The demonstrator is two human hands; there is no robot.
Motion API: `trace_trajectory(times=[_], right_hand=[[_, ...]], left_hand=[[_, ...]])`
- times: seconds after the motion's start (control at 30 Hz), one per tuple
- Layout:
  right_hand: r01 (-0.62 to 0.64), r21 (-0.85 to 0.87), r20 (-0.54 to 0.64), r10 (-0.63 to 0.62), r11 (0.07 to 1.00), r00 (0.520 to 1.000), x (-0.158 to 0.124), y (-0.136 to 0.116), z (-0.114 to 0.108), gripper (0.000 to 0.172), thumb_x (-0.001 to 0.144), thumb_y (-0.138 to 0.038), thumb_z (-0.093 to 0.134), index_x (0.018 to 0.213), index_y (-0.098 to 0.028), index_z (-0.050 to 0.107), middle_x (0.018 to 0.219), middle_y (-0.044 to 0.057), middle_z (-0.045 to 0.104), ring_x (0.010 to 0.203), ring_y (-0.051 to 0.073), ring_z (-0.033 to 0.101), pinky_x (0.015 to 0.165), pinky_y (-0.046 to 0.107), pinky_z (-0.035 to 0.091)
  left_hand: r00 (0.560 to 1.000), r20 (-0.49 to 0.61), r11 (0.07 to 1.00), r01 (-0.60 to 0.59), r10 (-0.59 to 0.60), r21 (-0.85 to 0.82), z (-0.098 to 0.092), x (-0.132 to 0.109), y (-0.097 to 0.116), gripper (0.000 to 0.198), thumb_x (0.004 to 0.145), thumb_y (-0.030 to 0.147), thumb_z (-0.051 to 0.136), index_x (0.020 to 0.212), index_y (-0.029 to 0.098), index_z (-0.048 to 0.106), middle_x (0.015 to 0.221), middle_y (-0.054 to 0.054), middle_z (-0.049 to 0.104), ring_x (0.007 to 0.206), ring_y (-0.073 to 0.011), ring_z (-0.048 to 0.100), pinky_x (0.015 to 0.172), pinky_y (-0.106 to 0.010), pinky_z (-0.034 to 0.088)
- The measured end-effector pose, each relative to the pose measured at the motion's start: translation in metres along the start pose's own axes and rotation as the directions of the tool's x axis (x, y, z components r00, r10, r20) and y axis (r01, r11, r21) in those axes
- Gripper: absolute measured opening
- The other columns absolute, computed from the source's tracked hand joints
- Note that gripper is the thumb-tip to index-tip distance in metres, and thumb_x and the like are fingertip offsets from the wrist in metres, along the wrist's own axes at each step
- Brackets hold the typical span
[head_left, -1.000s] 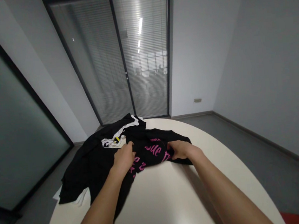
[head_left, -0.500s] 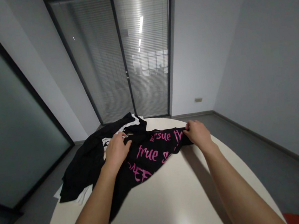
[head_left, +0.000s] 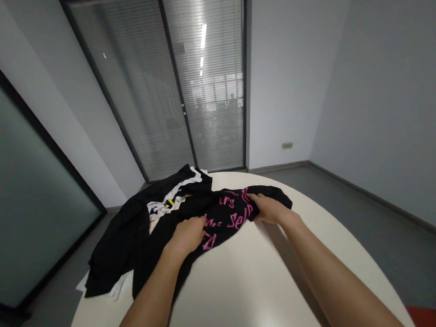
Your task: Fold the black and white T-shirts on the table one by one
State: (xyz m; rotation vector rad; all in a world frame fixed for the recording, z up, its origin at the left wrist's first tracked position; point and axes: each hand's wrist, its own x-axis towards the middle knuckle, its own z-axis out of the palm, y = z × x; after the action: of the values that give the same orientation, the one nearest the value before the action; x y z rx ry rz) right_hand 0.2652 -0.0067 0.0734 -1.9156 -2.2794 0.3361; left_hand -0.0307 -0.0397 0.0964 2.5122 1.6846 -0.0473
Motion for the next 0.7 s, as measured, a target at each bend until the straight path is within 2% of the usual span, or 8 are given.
trace_trajectory(times=[0.13, 0.23, 0.33, 0.4, 0.47, 0.53, 0.6, 0.7], right_hand=[[-0.027, 0.013, -0.08, 0.027, 1.0, 0.996, 0.0, 0.009, -0.008, 0.055, 0.083, -0.014, 0.062, 0.136, -0.022, 0.052, 0.124, 0.012, 0.067, 0.109, 0.025, 0.064, 0.09, 0.032, 0.046], [-0.1, 0.117, -0.223, 0.125, 0.988, 0.967, -0.001, 0.021, -0.023, 0.04, 0.087, -0.022, 0.059, 0.126, -0.022, 0.055, 0.109, 0.011, 0.072, 0.096, 0.024, 0.066, 0.082, 0.032, 0.046], [-0.143, 0.287, -0.492, 0.274, 0.947, 0.826, -0.002, 0.03, -0.038, 0.032, 0.09, -0.029, 0.054, 0.121, -0.021, 0.057, 0.106, 0.011, 0.072, 0.09, 0.024, 0.066, 0.08, 0.033, 0.047], [-0.114, 0.388, -0.624, 0.351, 0.915, 0.698, -0.001, 0.033, -0.043, 0.031, 0.09, -0.03, 0.053, 0.118, -0.019, 0.06, 0.11, 0.012, 0.071, 0.088, 0.023, 0.066, 0.083, 0.034, 0.047], [-0.083, 0.449, -0.662, 0.394, 0.89, 0.638, 0.0, 0.034, -0.044, 0.03, 0.089, -0.028, 0.051, 0.115, -0.017, 0.062, 0.113, 0.013, 0.071, 0.088, 0.023, 0.066, 0.086, 0.035, 0.048], [-0.087, 0.451, -0.635, 0.388, 0.888, 0.668, 0.001, 0.032, -0.041, 0.029, 0.089, -0.025, 0.052, 0.113, -0.016, 0.065, 0.114, 0.013, 0.07, 0.094, 0.024, 0.066, 0.09, 0.036, 0.049], [-0.085, 0.372, -0.584, 0.304, 0.924, 0.752, 0.003, 0.029, -0.037, 0.028, 0.086, -0.022, 0.056, 0.111, -0.017, 0.068, 0.117, 0.013, 0.068, 0.107, 0.025, 0.064, 0.098, 0.038, 0.046], [0.064, 0.175, -0.46, 0.024, 0.983, 0.888, 0.005, 0.021, -0.03, 0.031, 0.081, -0.02, 0.067, 0.111, -0.02, 0.071, 0.124, 0.011, 0.066, 0.121, 0.026, 0.057, 0.109, 0.04, 0.039]], left_hand=[[0.979, -0.168, 0.993, 0.116, -0.115, -0.005, -0.01, 0.002, -0.007, 0.018, 0.097, 0.025, 0.052, 0.111, 0.022, 0.063, 0.11, -0.012, 0.071, 0.103, -0.0316, 0.069, 0.085, -0.042, 0.052], [0.902, -0.377, 0.977, 0.212, -0.209, -0.035, -0.011, 0.005, -0.016, 0.012, 0.096, 0.026, 0.054, 0.105, 0.022, 0.063, 0.113, -0.009, 0.068, 0.11, -0.0275, 0.066, 0.088, -0.035, 0.051], [0.857, -0.423, 0.954, 0.285, -0.295, -0.089, -0.004, 0.01, -0.024, 0.012, 0.095, 0.024, 0.056, 0.107, 0.021, 0.058, 0.109, -0.009, 0.068, 0.104, -0.0266, 0.067, 0.086, -0.034, 0.05], [0.869, -0.369, 0.944, 0.306, -0.33, -0.123, 0.001, 0.014, -0.026, 0.015, 0.094, 0.022, 0.057, 0.109, 0.02, 0.055, 0.105, -0.009, 0.069, 0.1, -0.027, 0.069, 0.084, -0.033, 0.049], [0.9, -0.296, 0.946, 0.286, -0.319, -0.152, 0.005, 0.016, -0.025, 0.016, 0.095, 0.024, 0.057, 0.11, 0.02, 0.054, 0.103, -0.009, 0.07, 0.099, -0.0272, 0.069, 0.083, -0.033, 0.049], [0.941, -0.218, 0.958, 0.221, -0.259, -0.183, 0.006, 0.014, -0.021, 0.019, 0.095, 0.033, 0.057, 0.109, 0.02, 0.054, 0.101, -0.009, 0.071, 0.099, -0.0276, 0.07, 0.082, -0.034, 0.048], [0.975, -0.146, 0.974, 0.139, -0.167, -0.181, 0.004, 0.01, -0.016, 0.03, 0.091, 0.043, 0.062, 0.109, 0.021, 0.055, 0.104, -0.009, 0.07, 0.1, -0.029, 0.069, 0.082, -0.035, 0.049], [0.995, -0.052, 0.994, 0.081, -0.086, -0.078, 0.001, 0.003, -0.011, 0.046, 0.078, 0.04, 0.076, 0.116, 0.022, 0.057, 0.117, -0.01, 0.064, 0.103, -0.0312, 0.068, 0.083, -0.036, 0.05]])
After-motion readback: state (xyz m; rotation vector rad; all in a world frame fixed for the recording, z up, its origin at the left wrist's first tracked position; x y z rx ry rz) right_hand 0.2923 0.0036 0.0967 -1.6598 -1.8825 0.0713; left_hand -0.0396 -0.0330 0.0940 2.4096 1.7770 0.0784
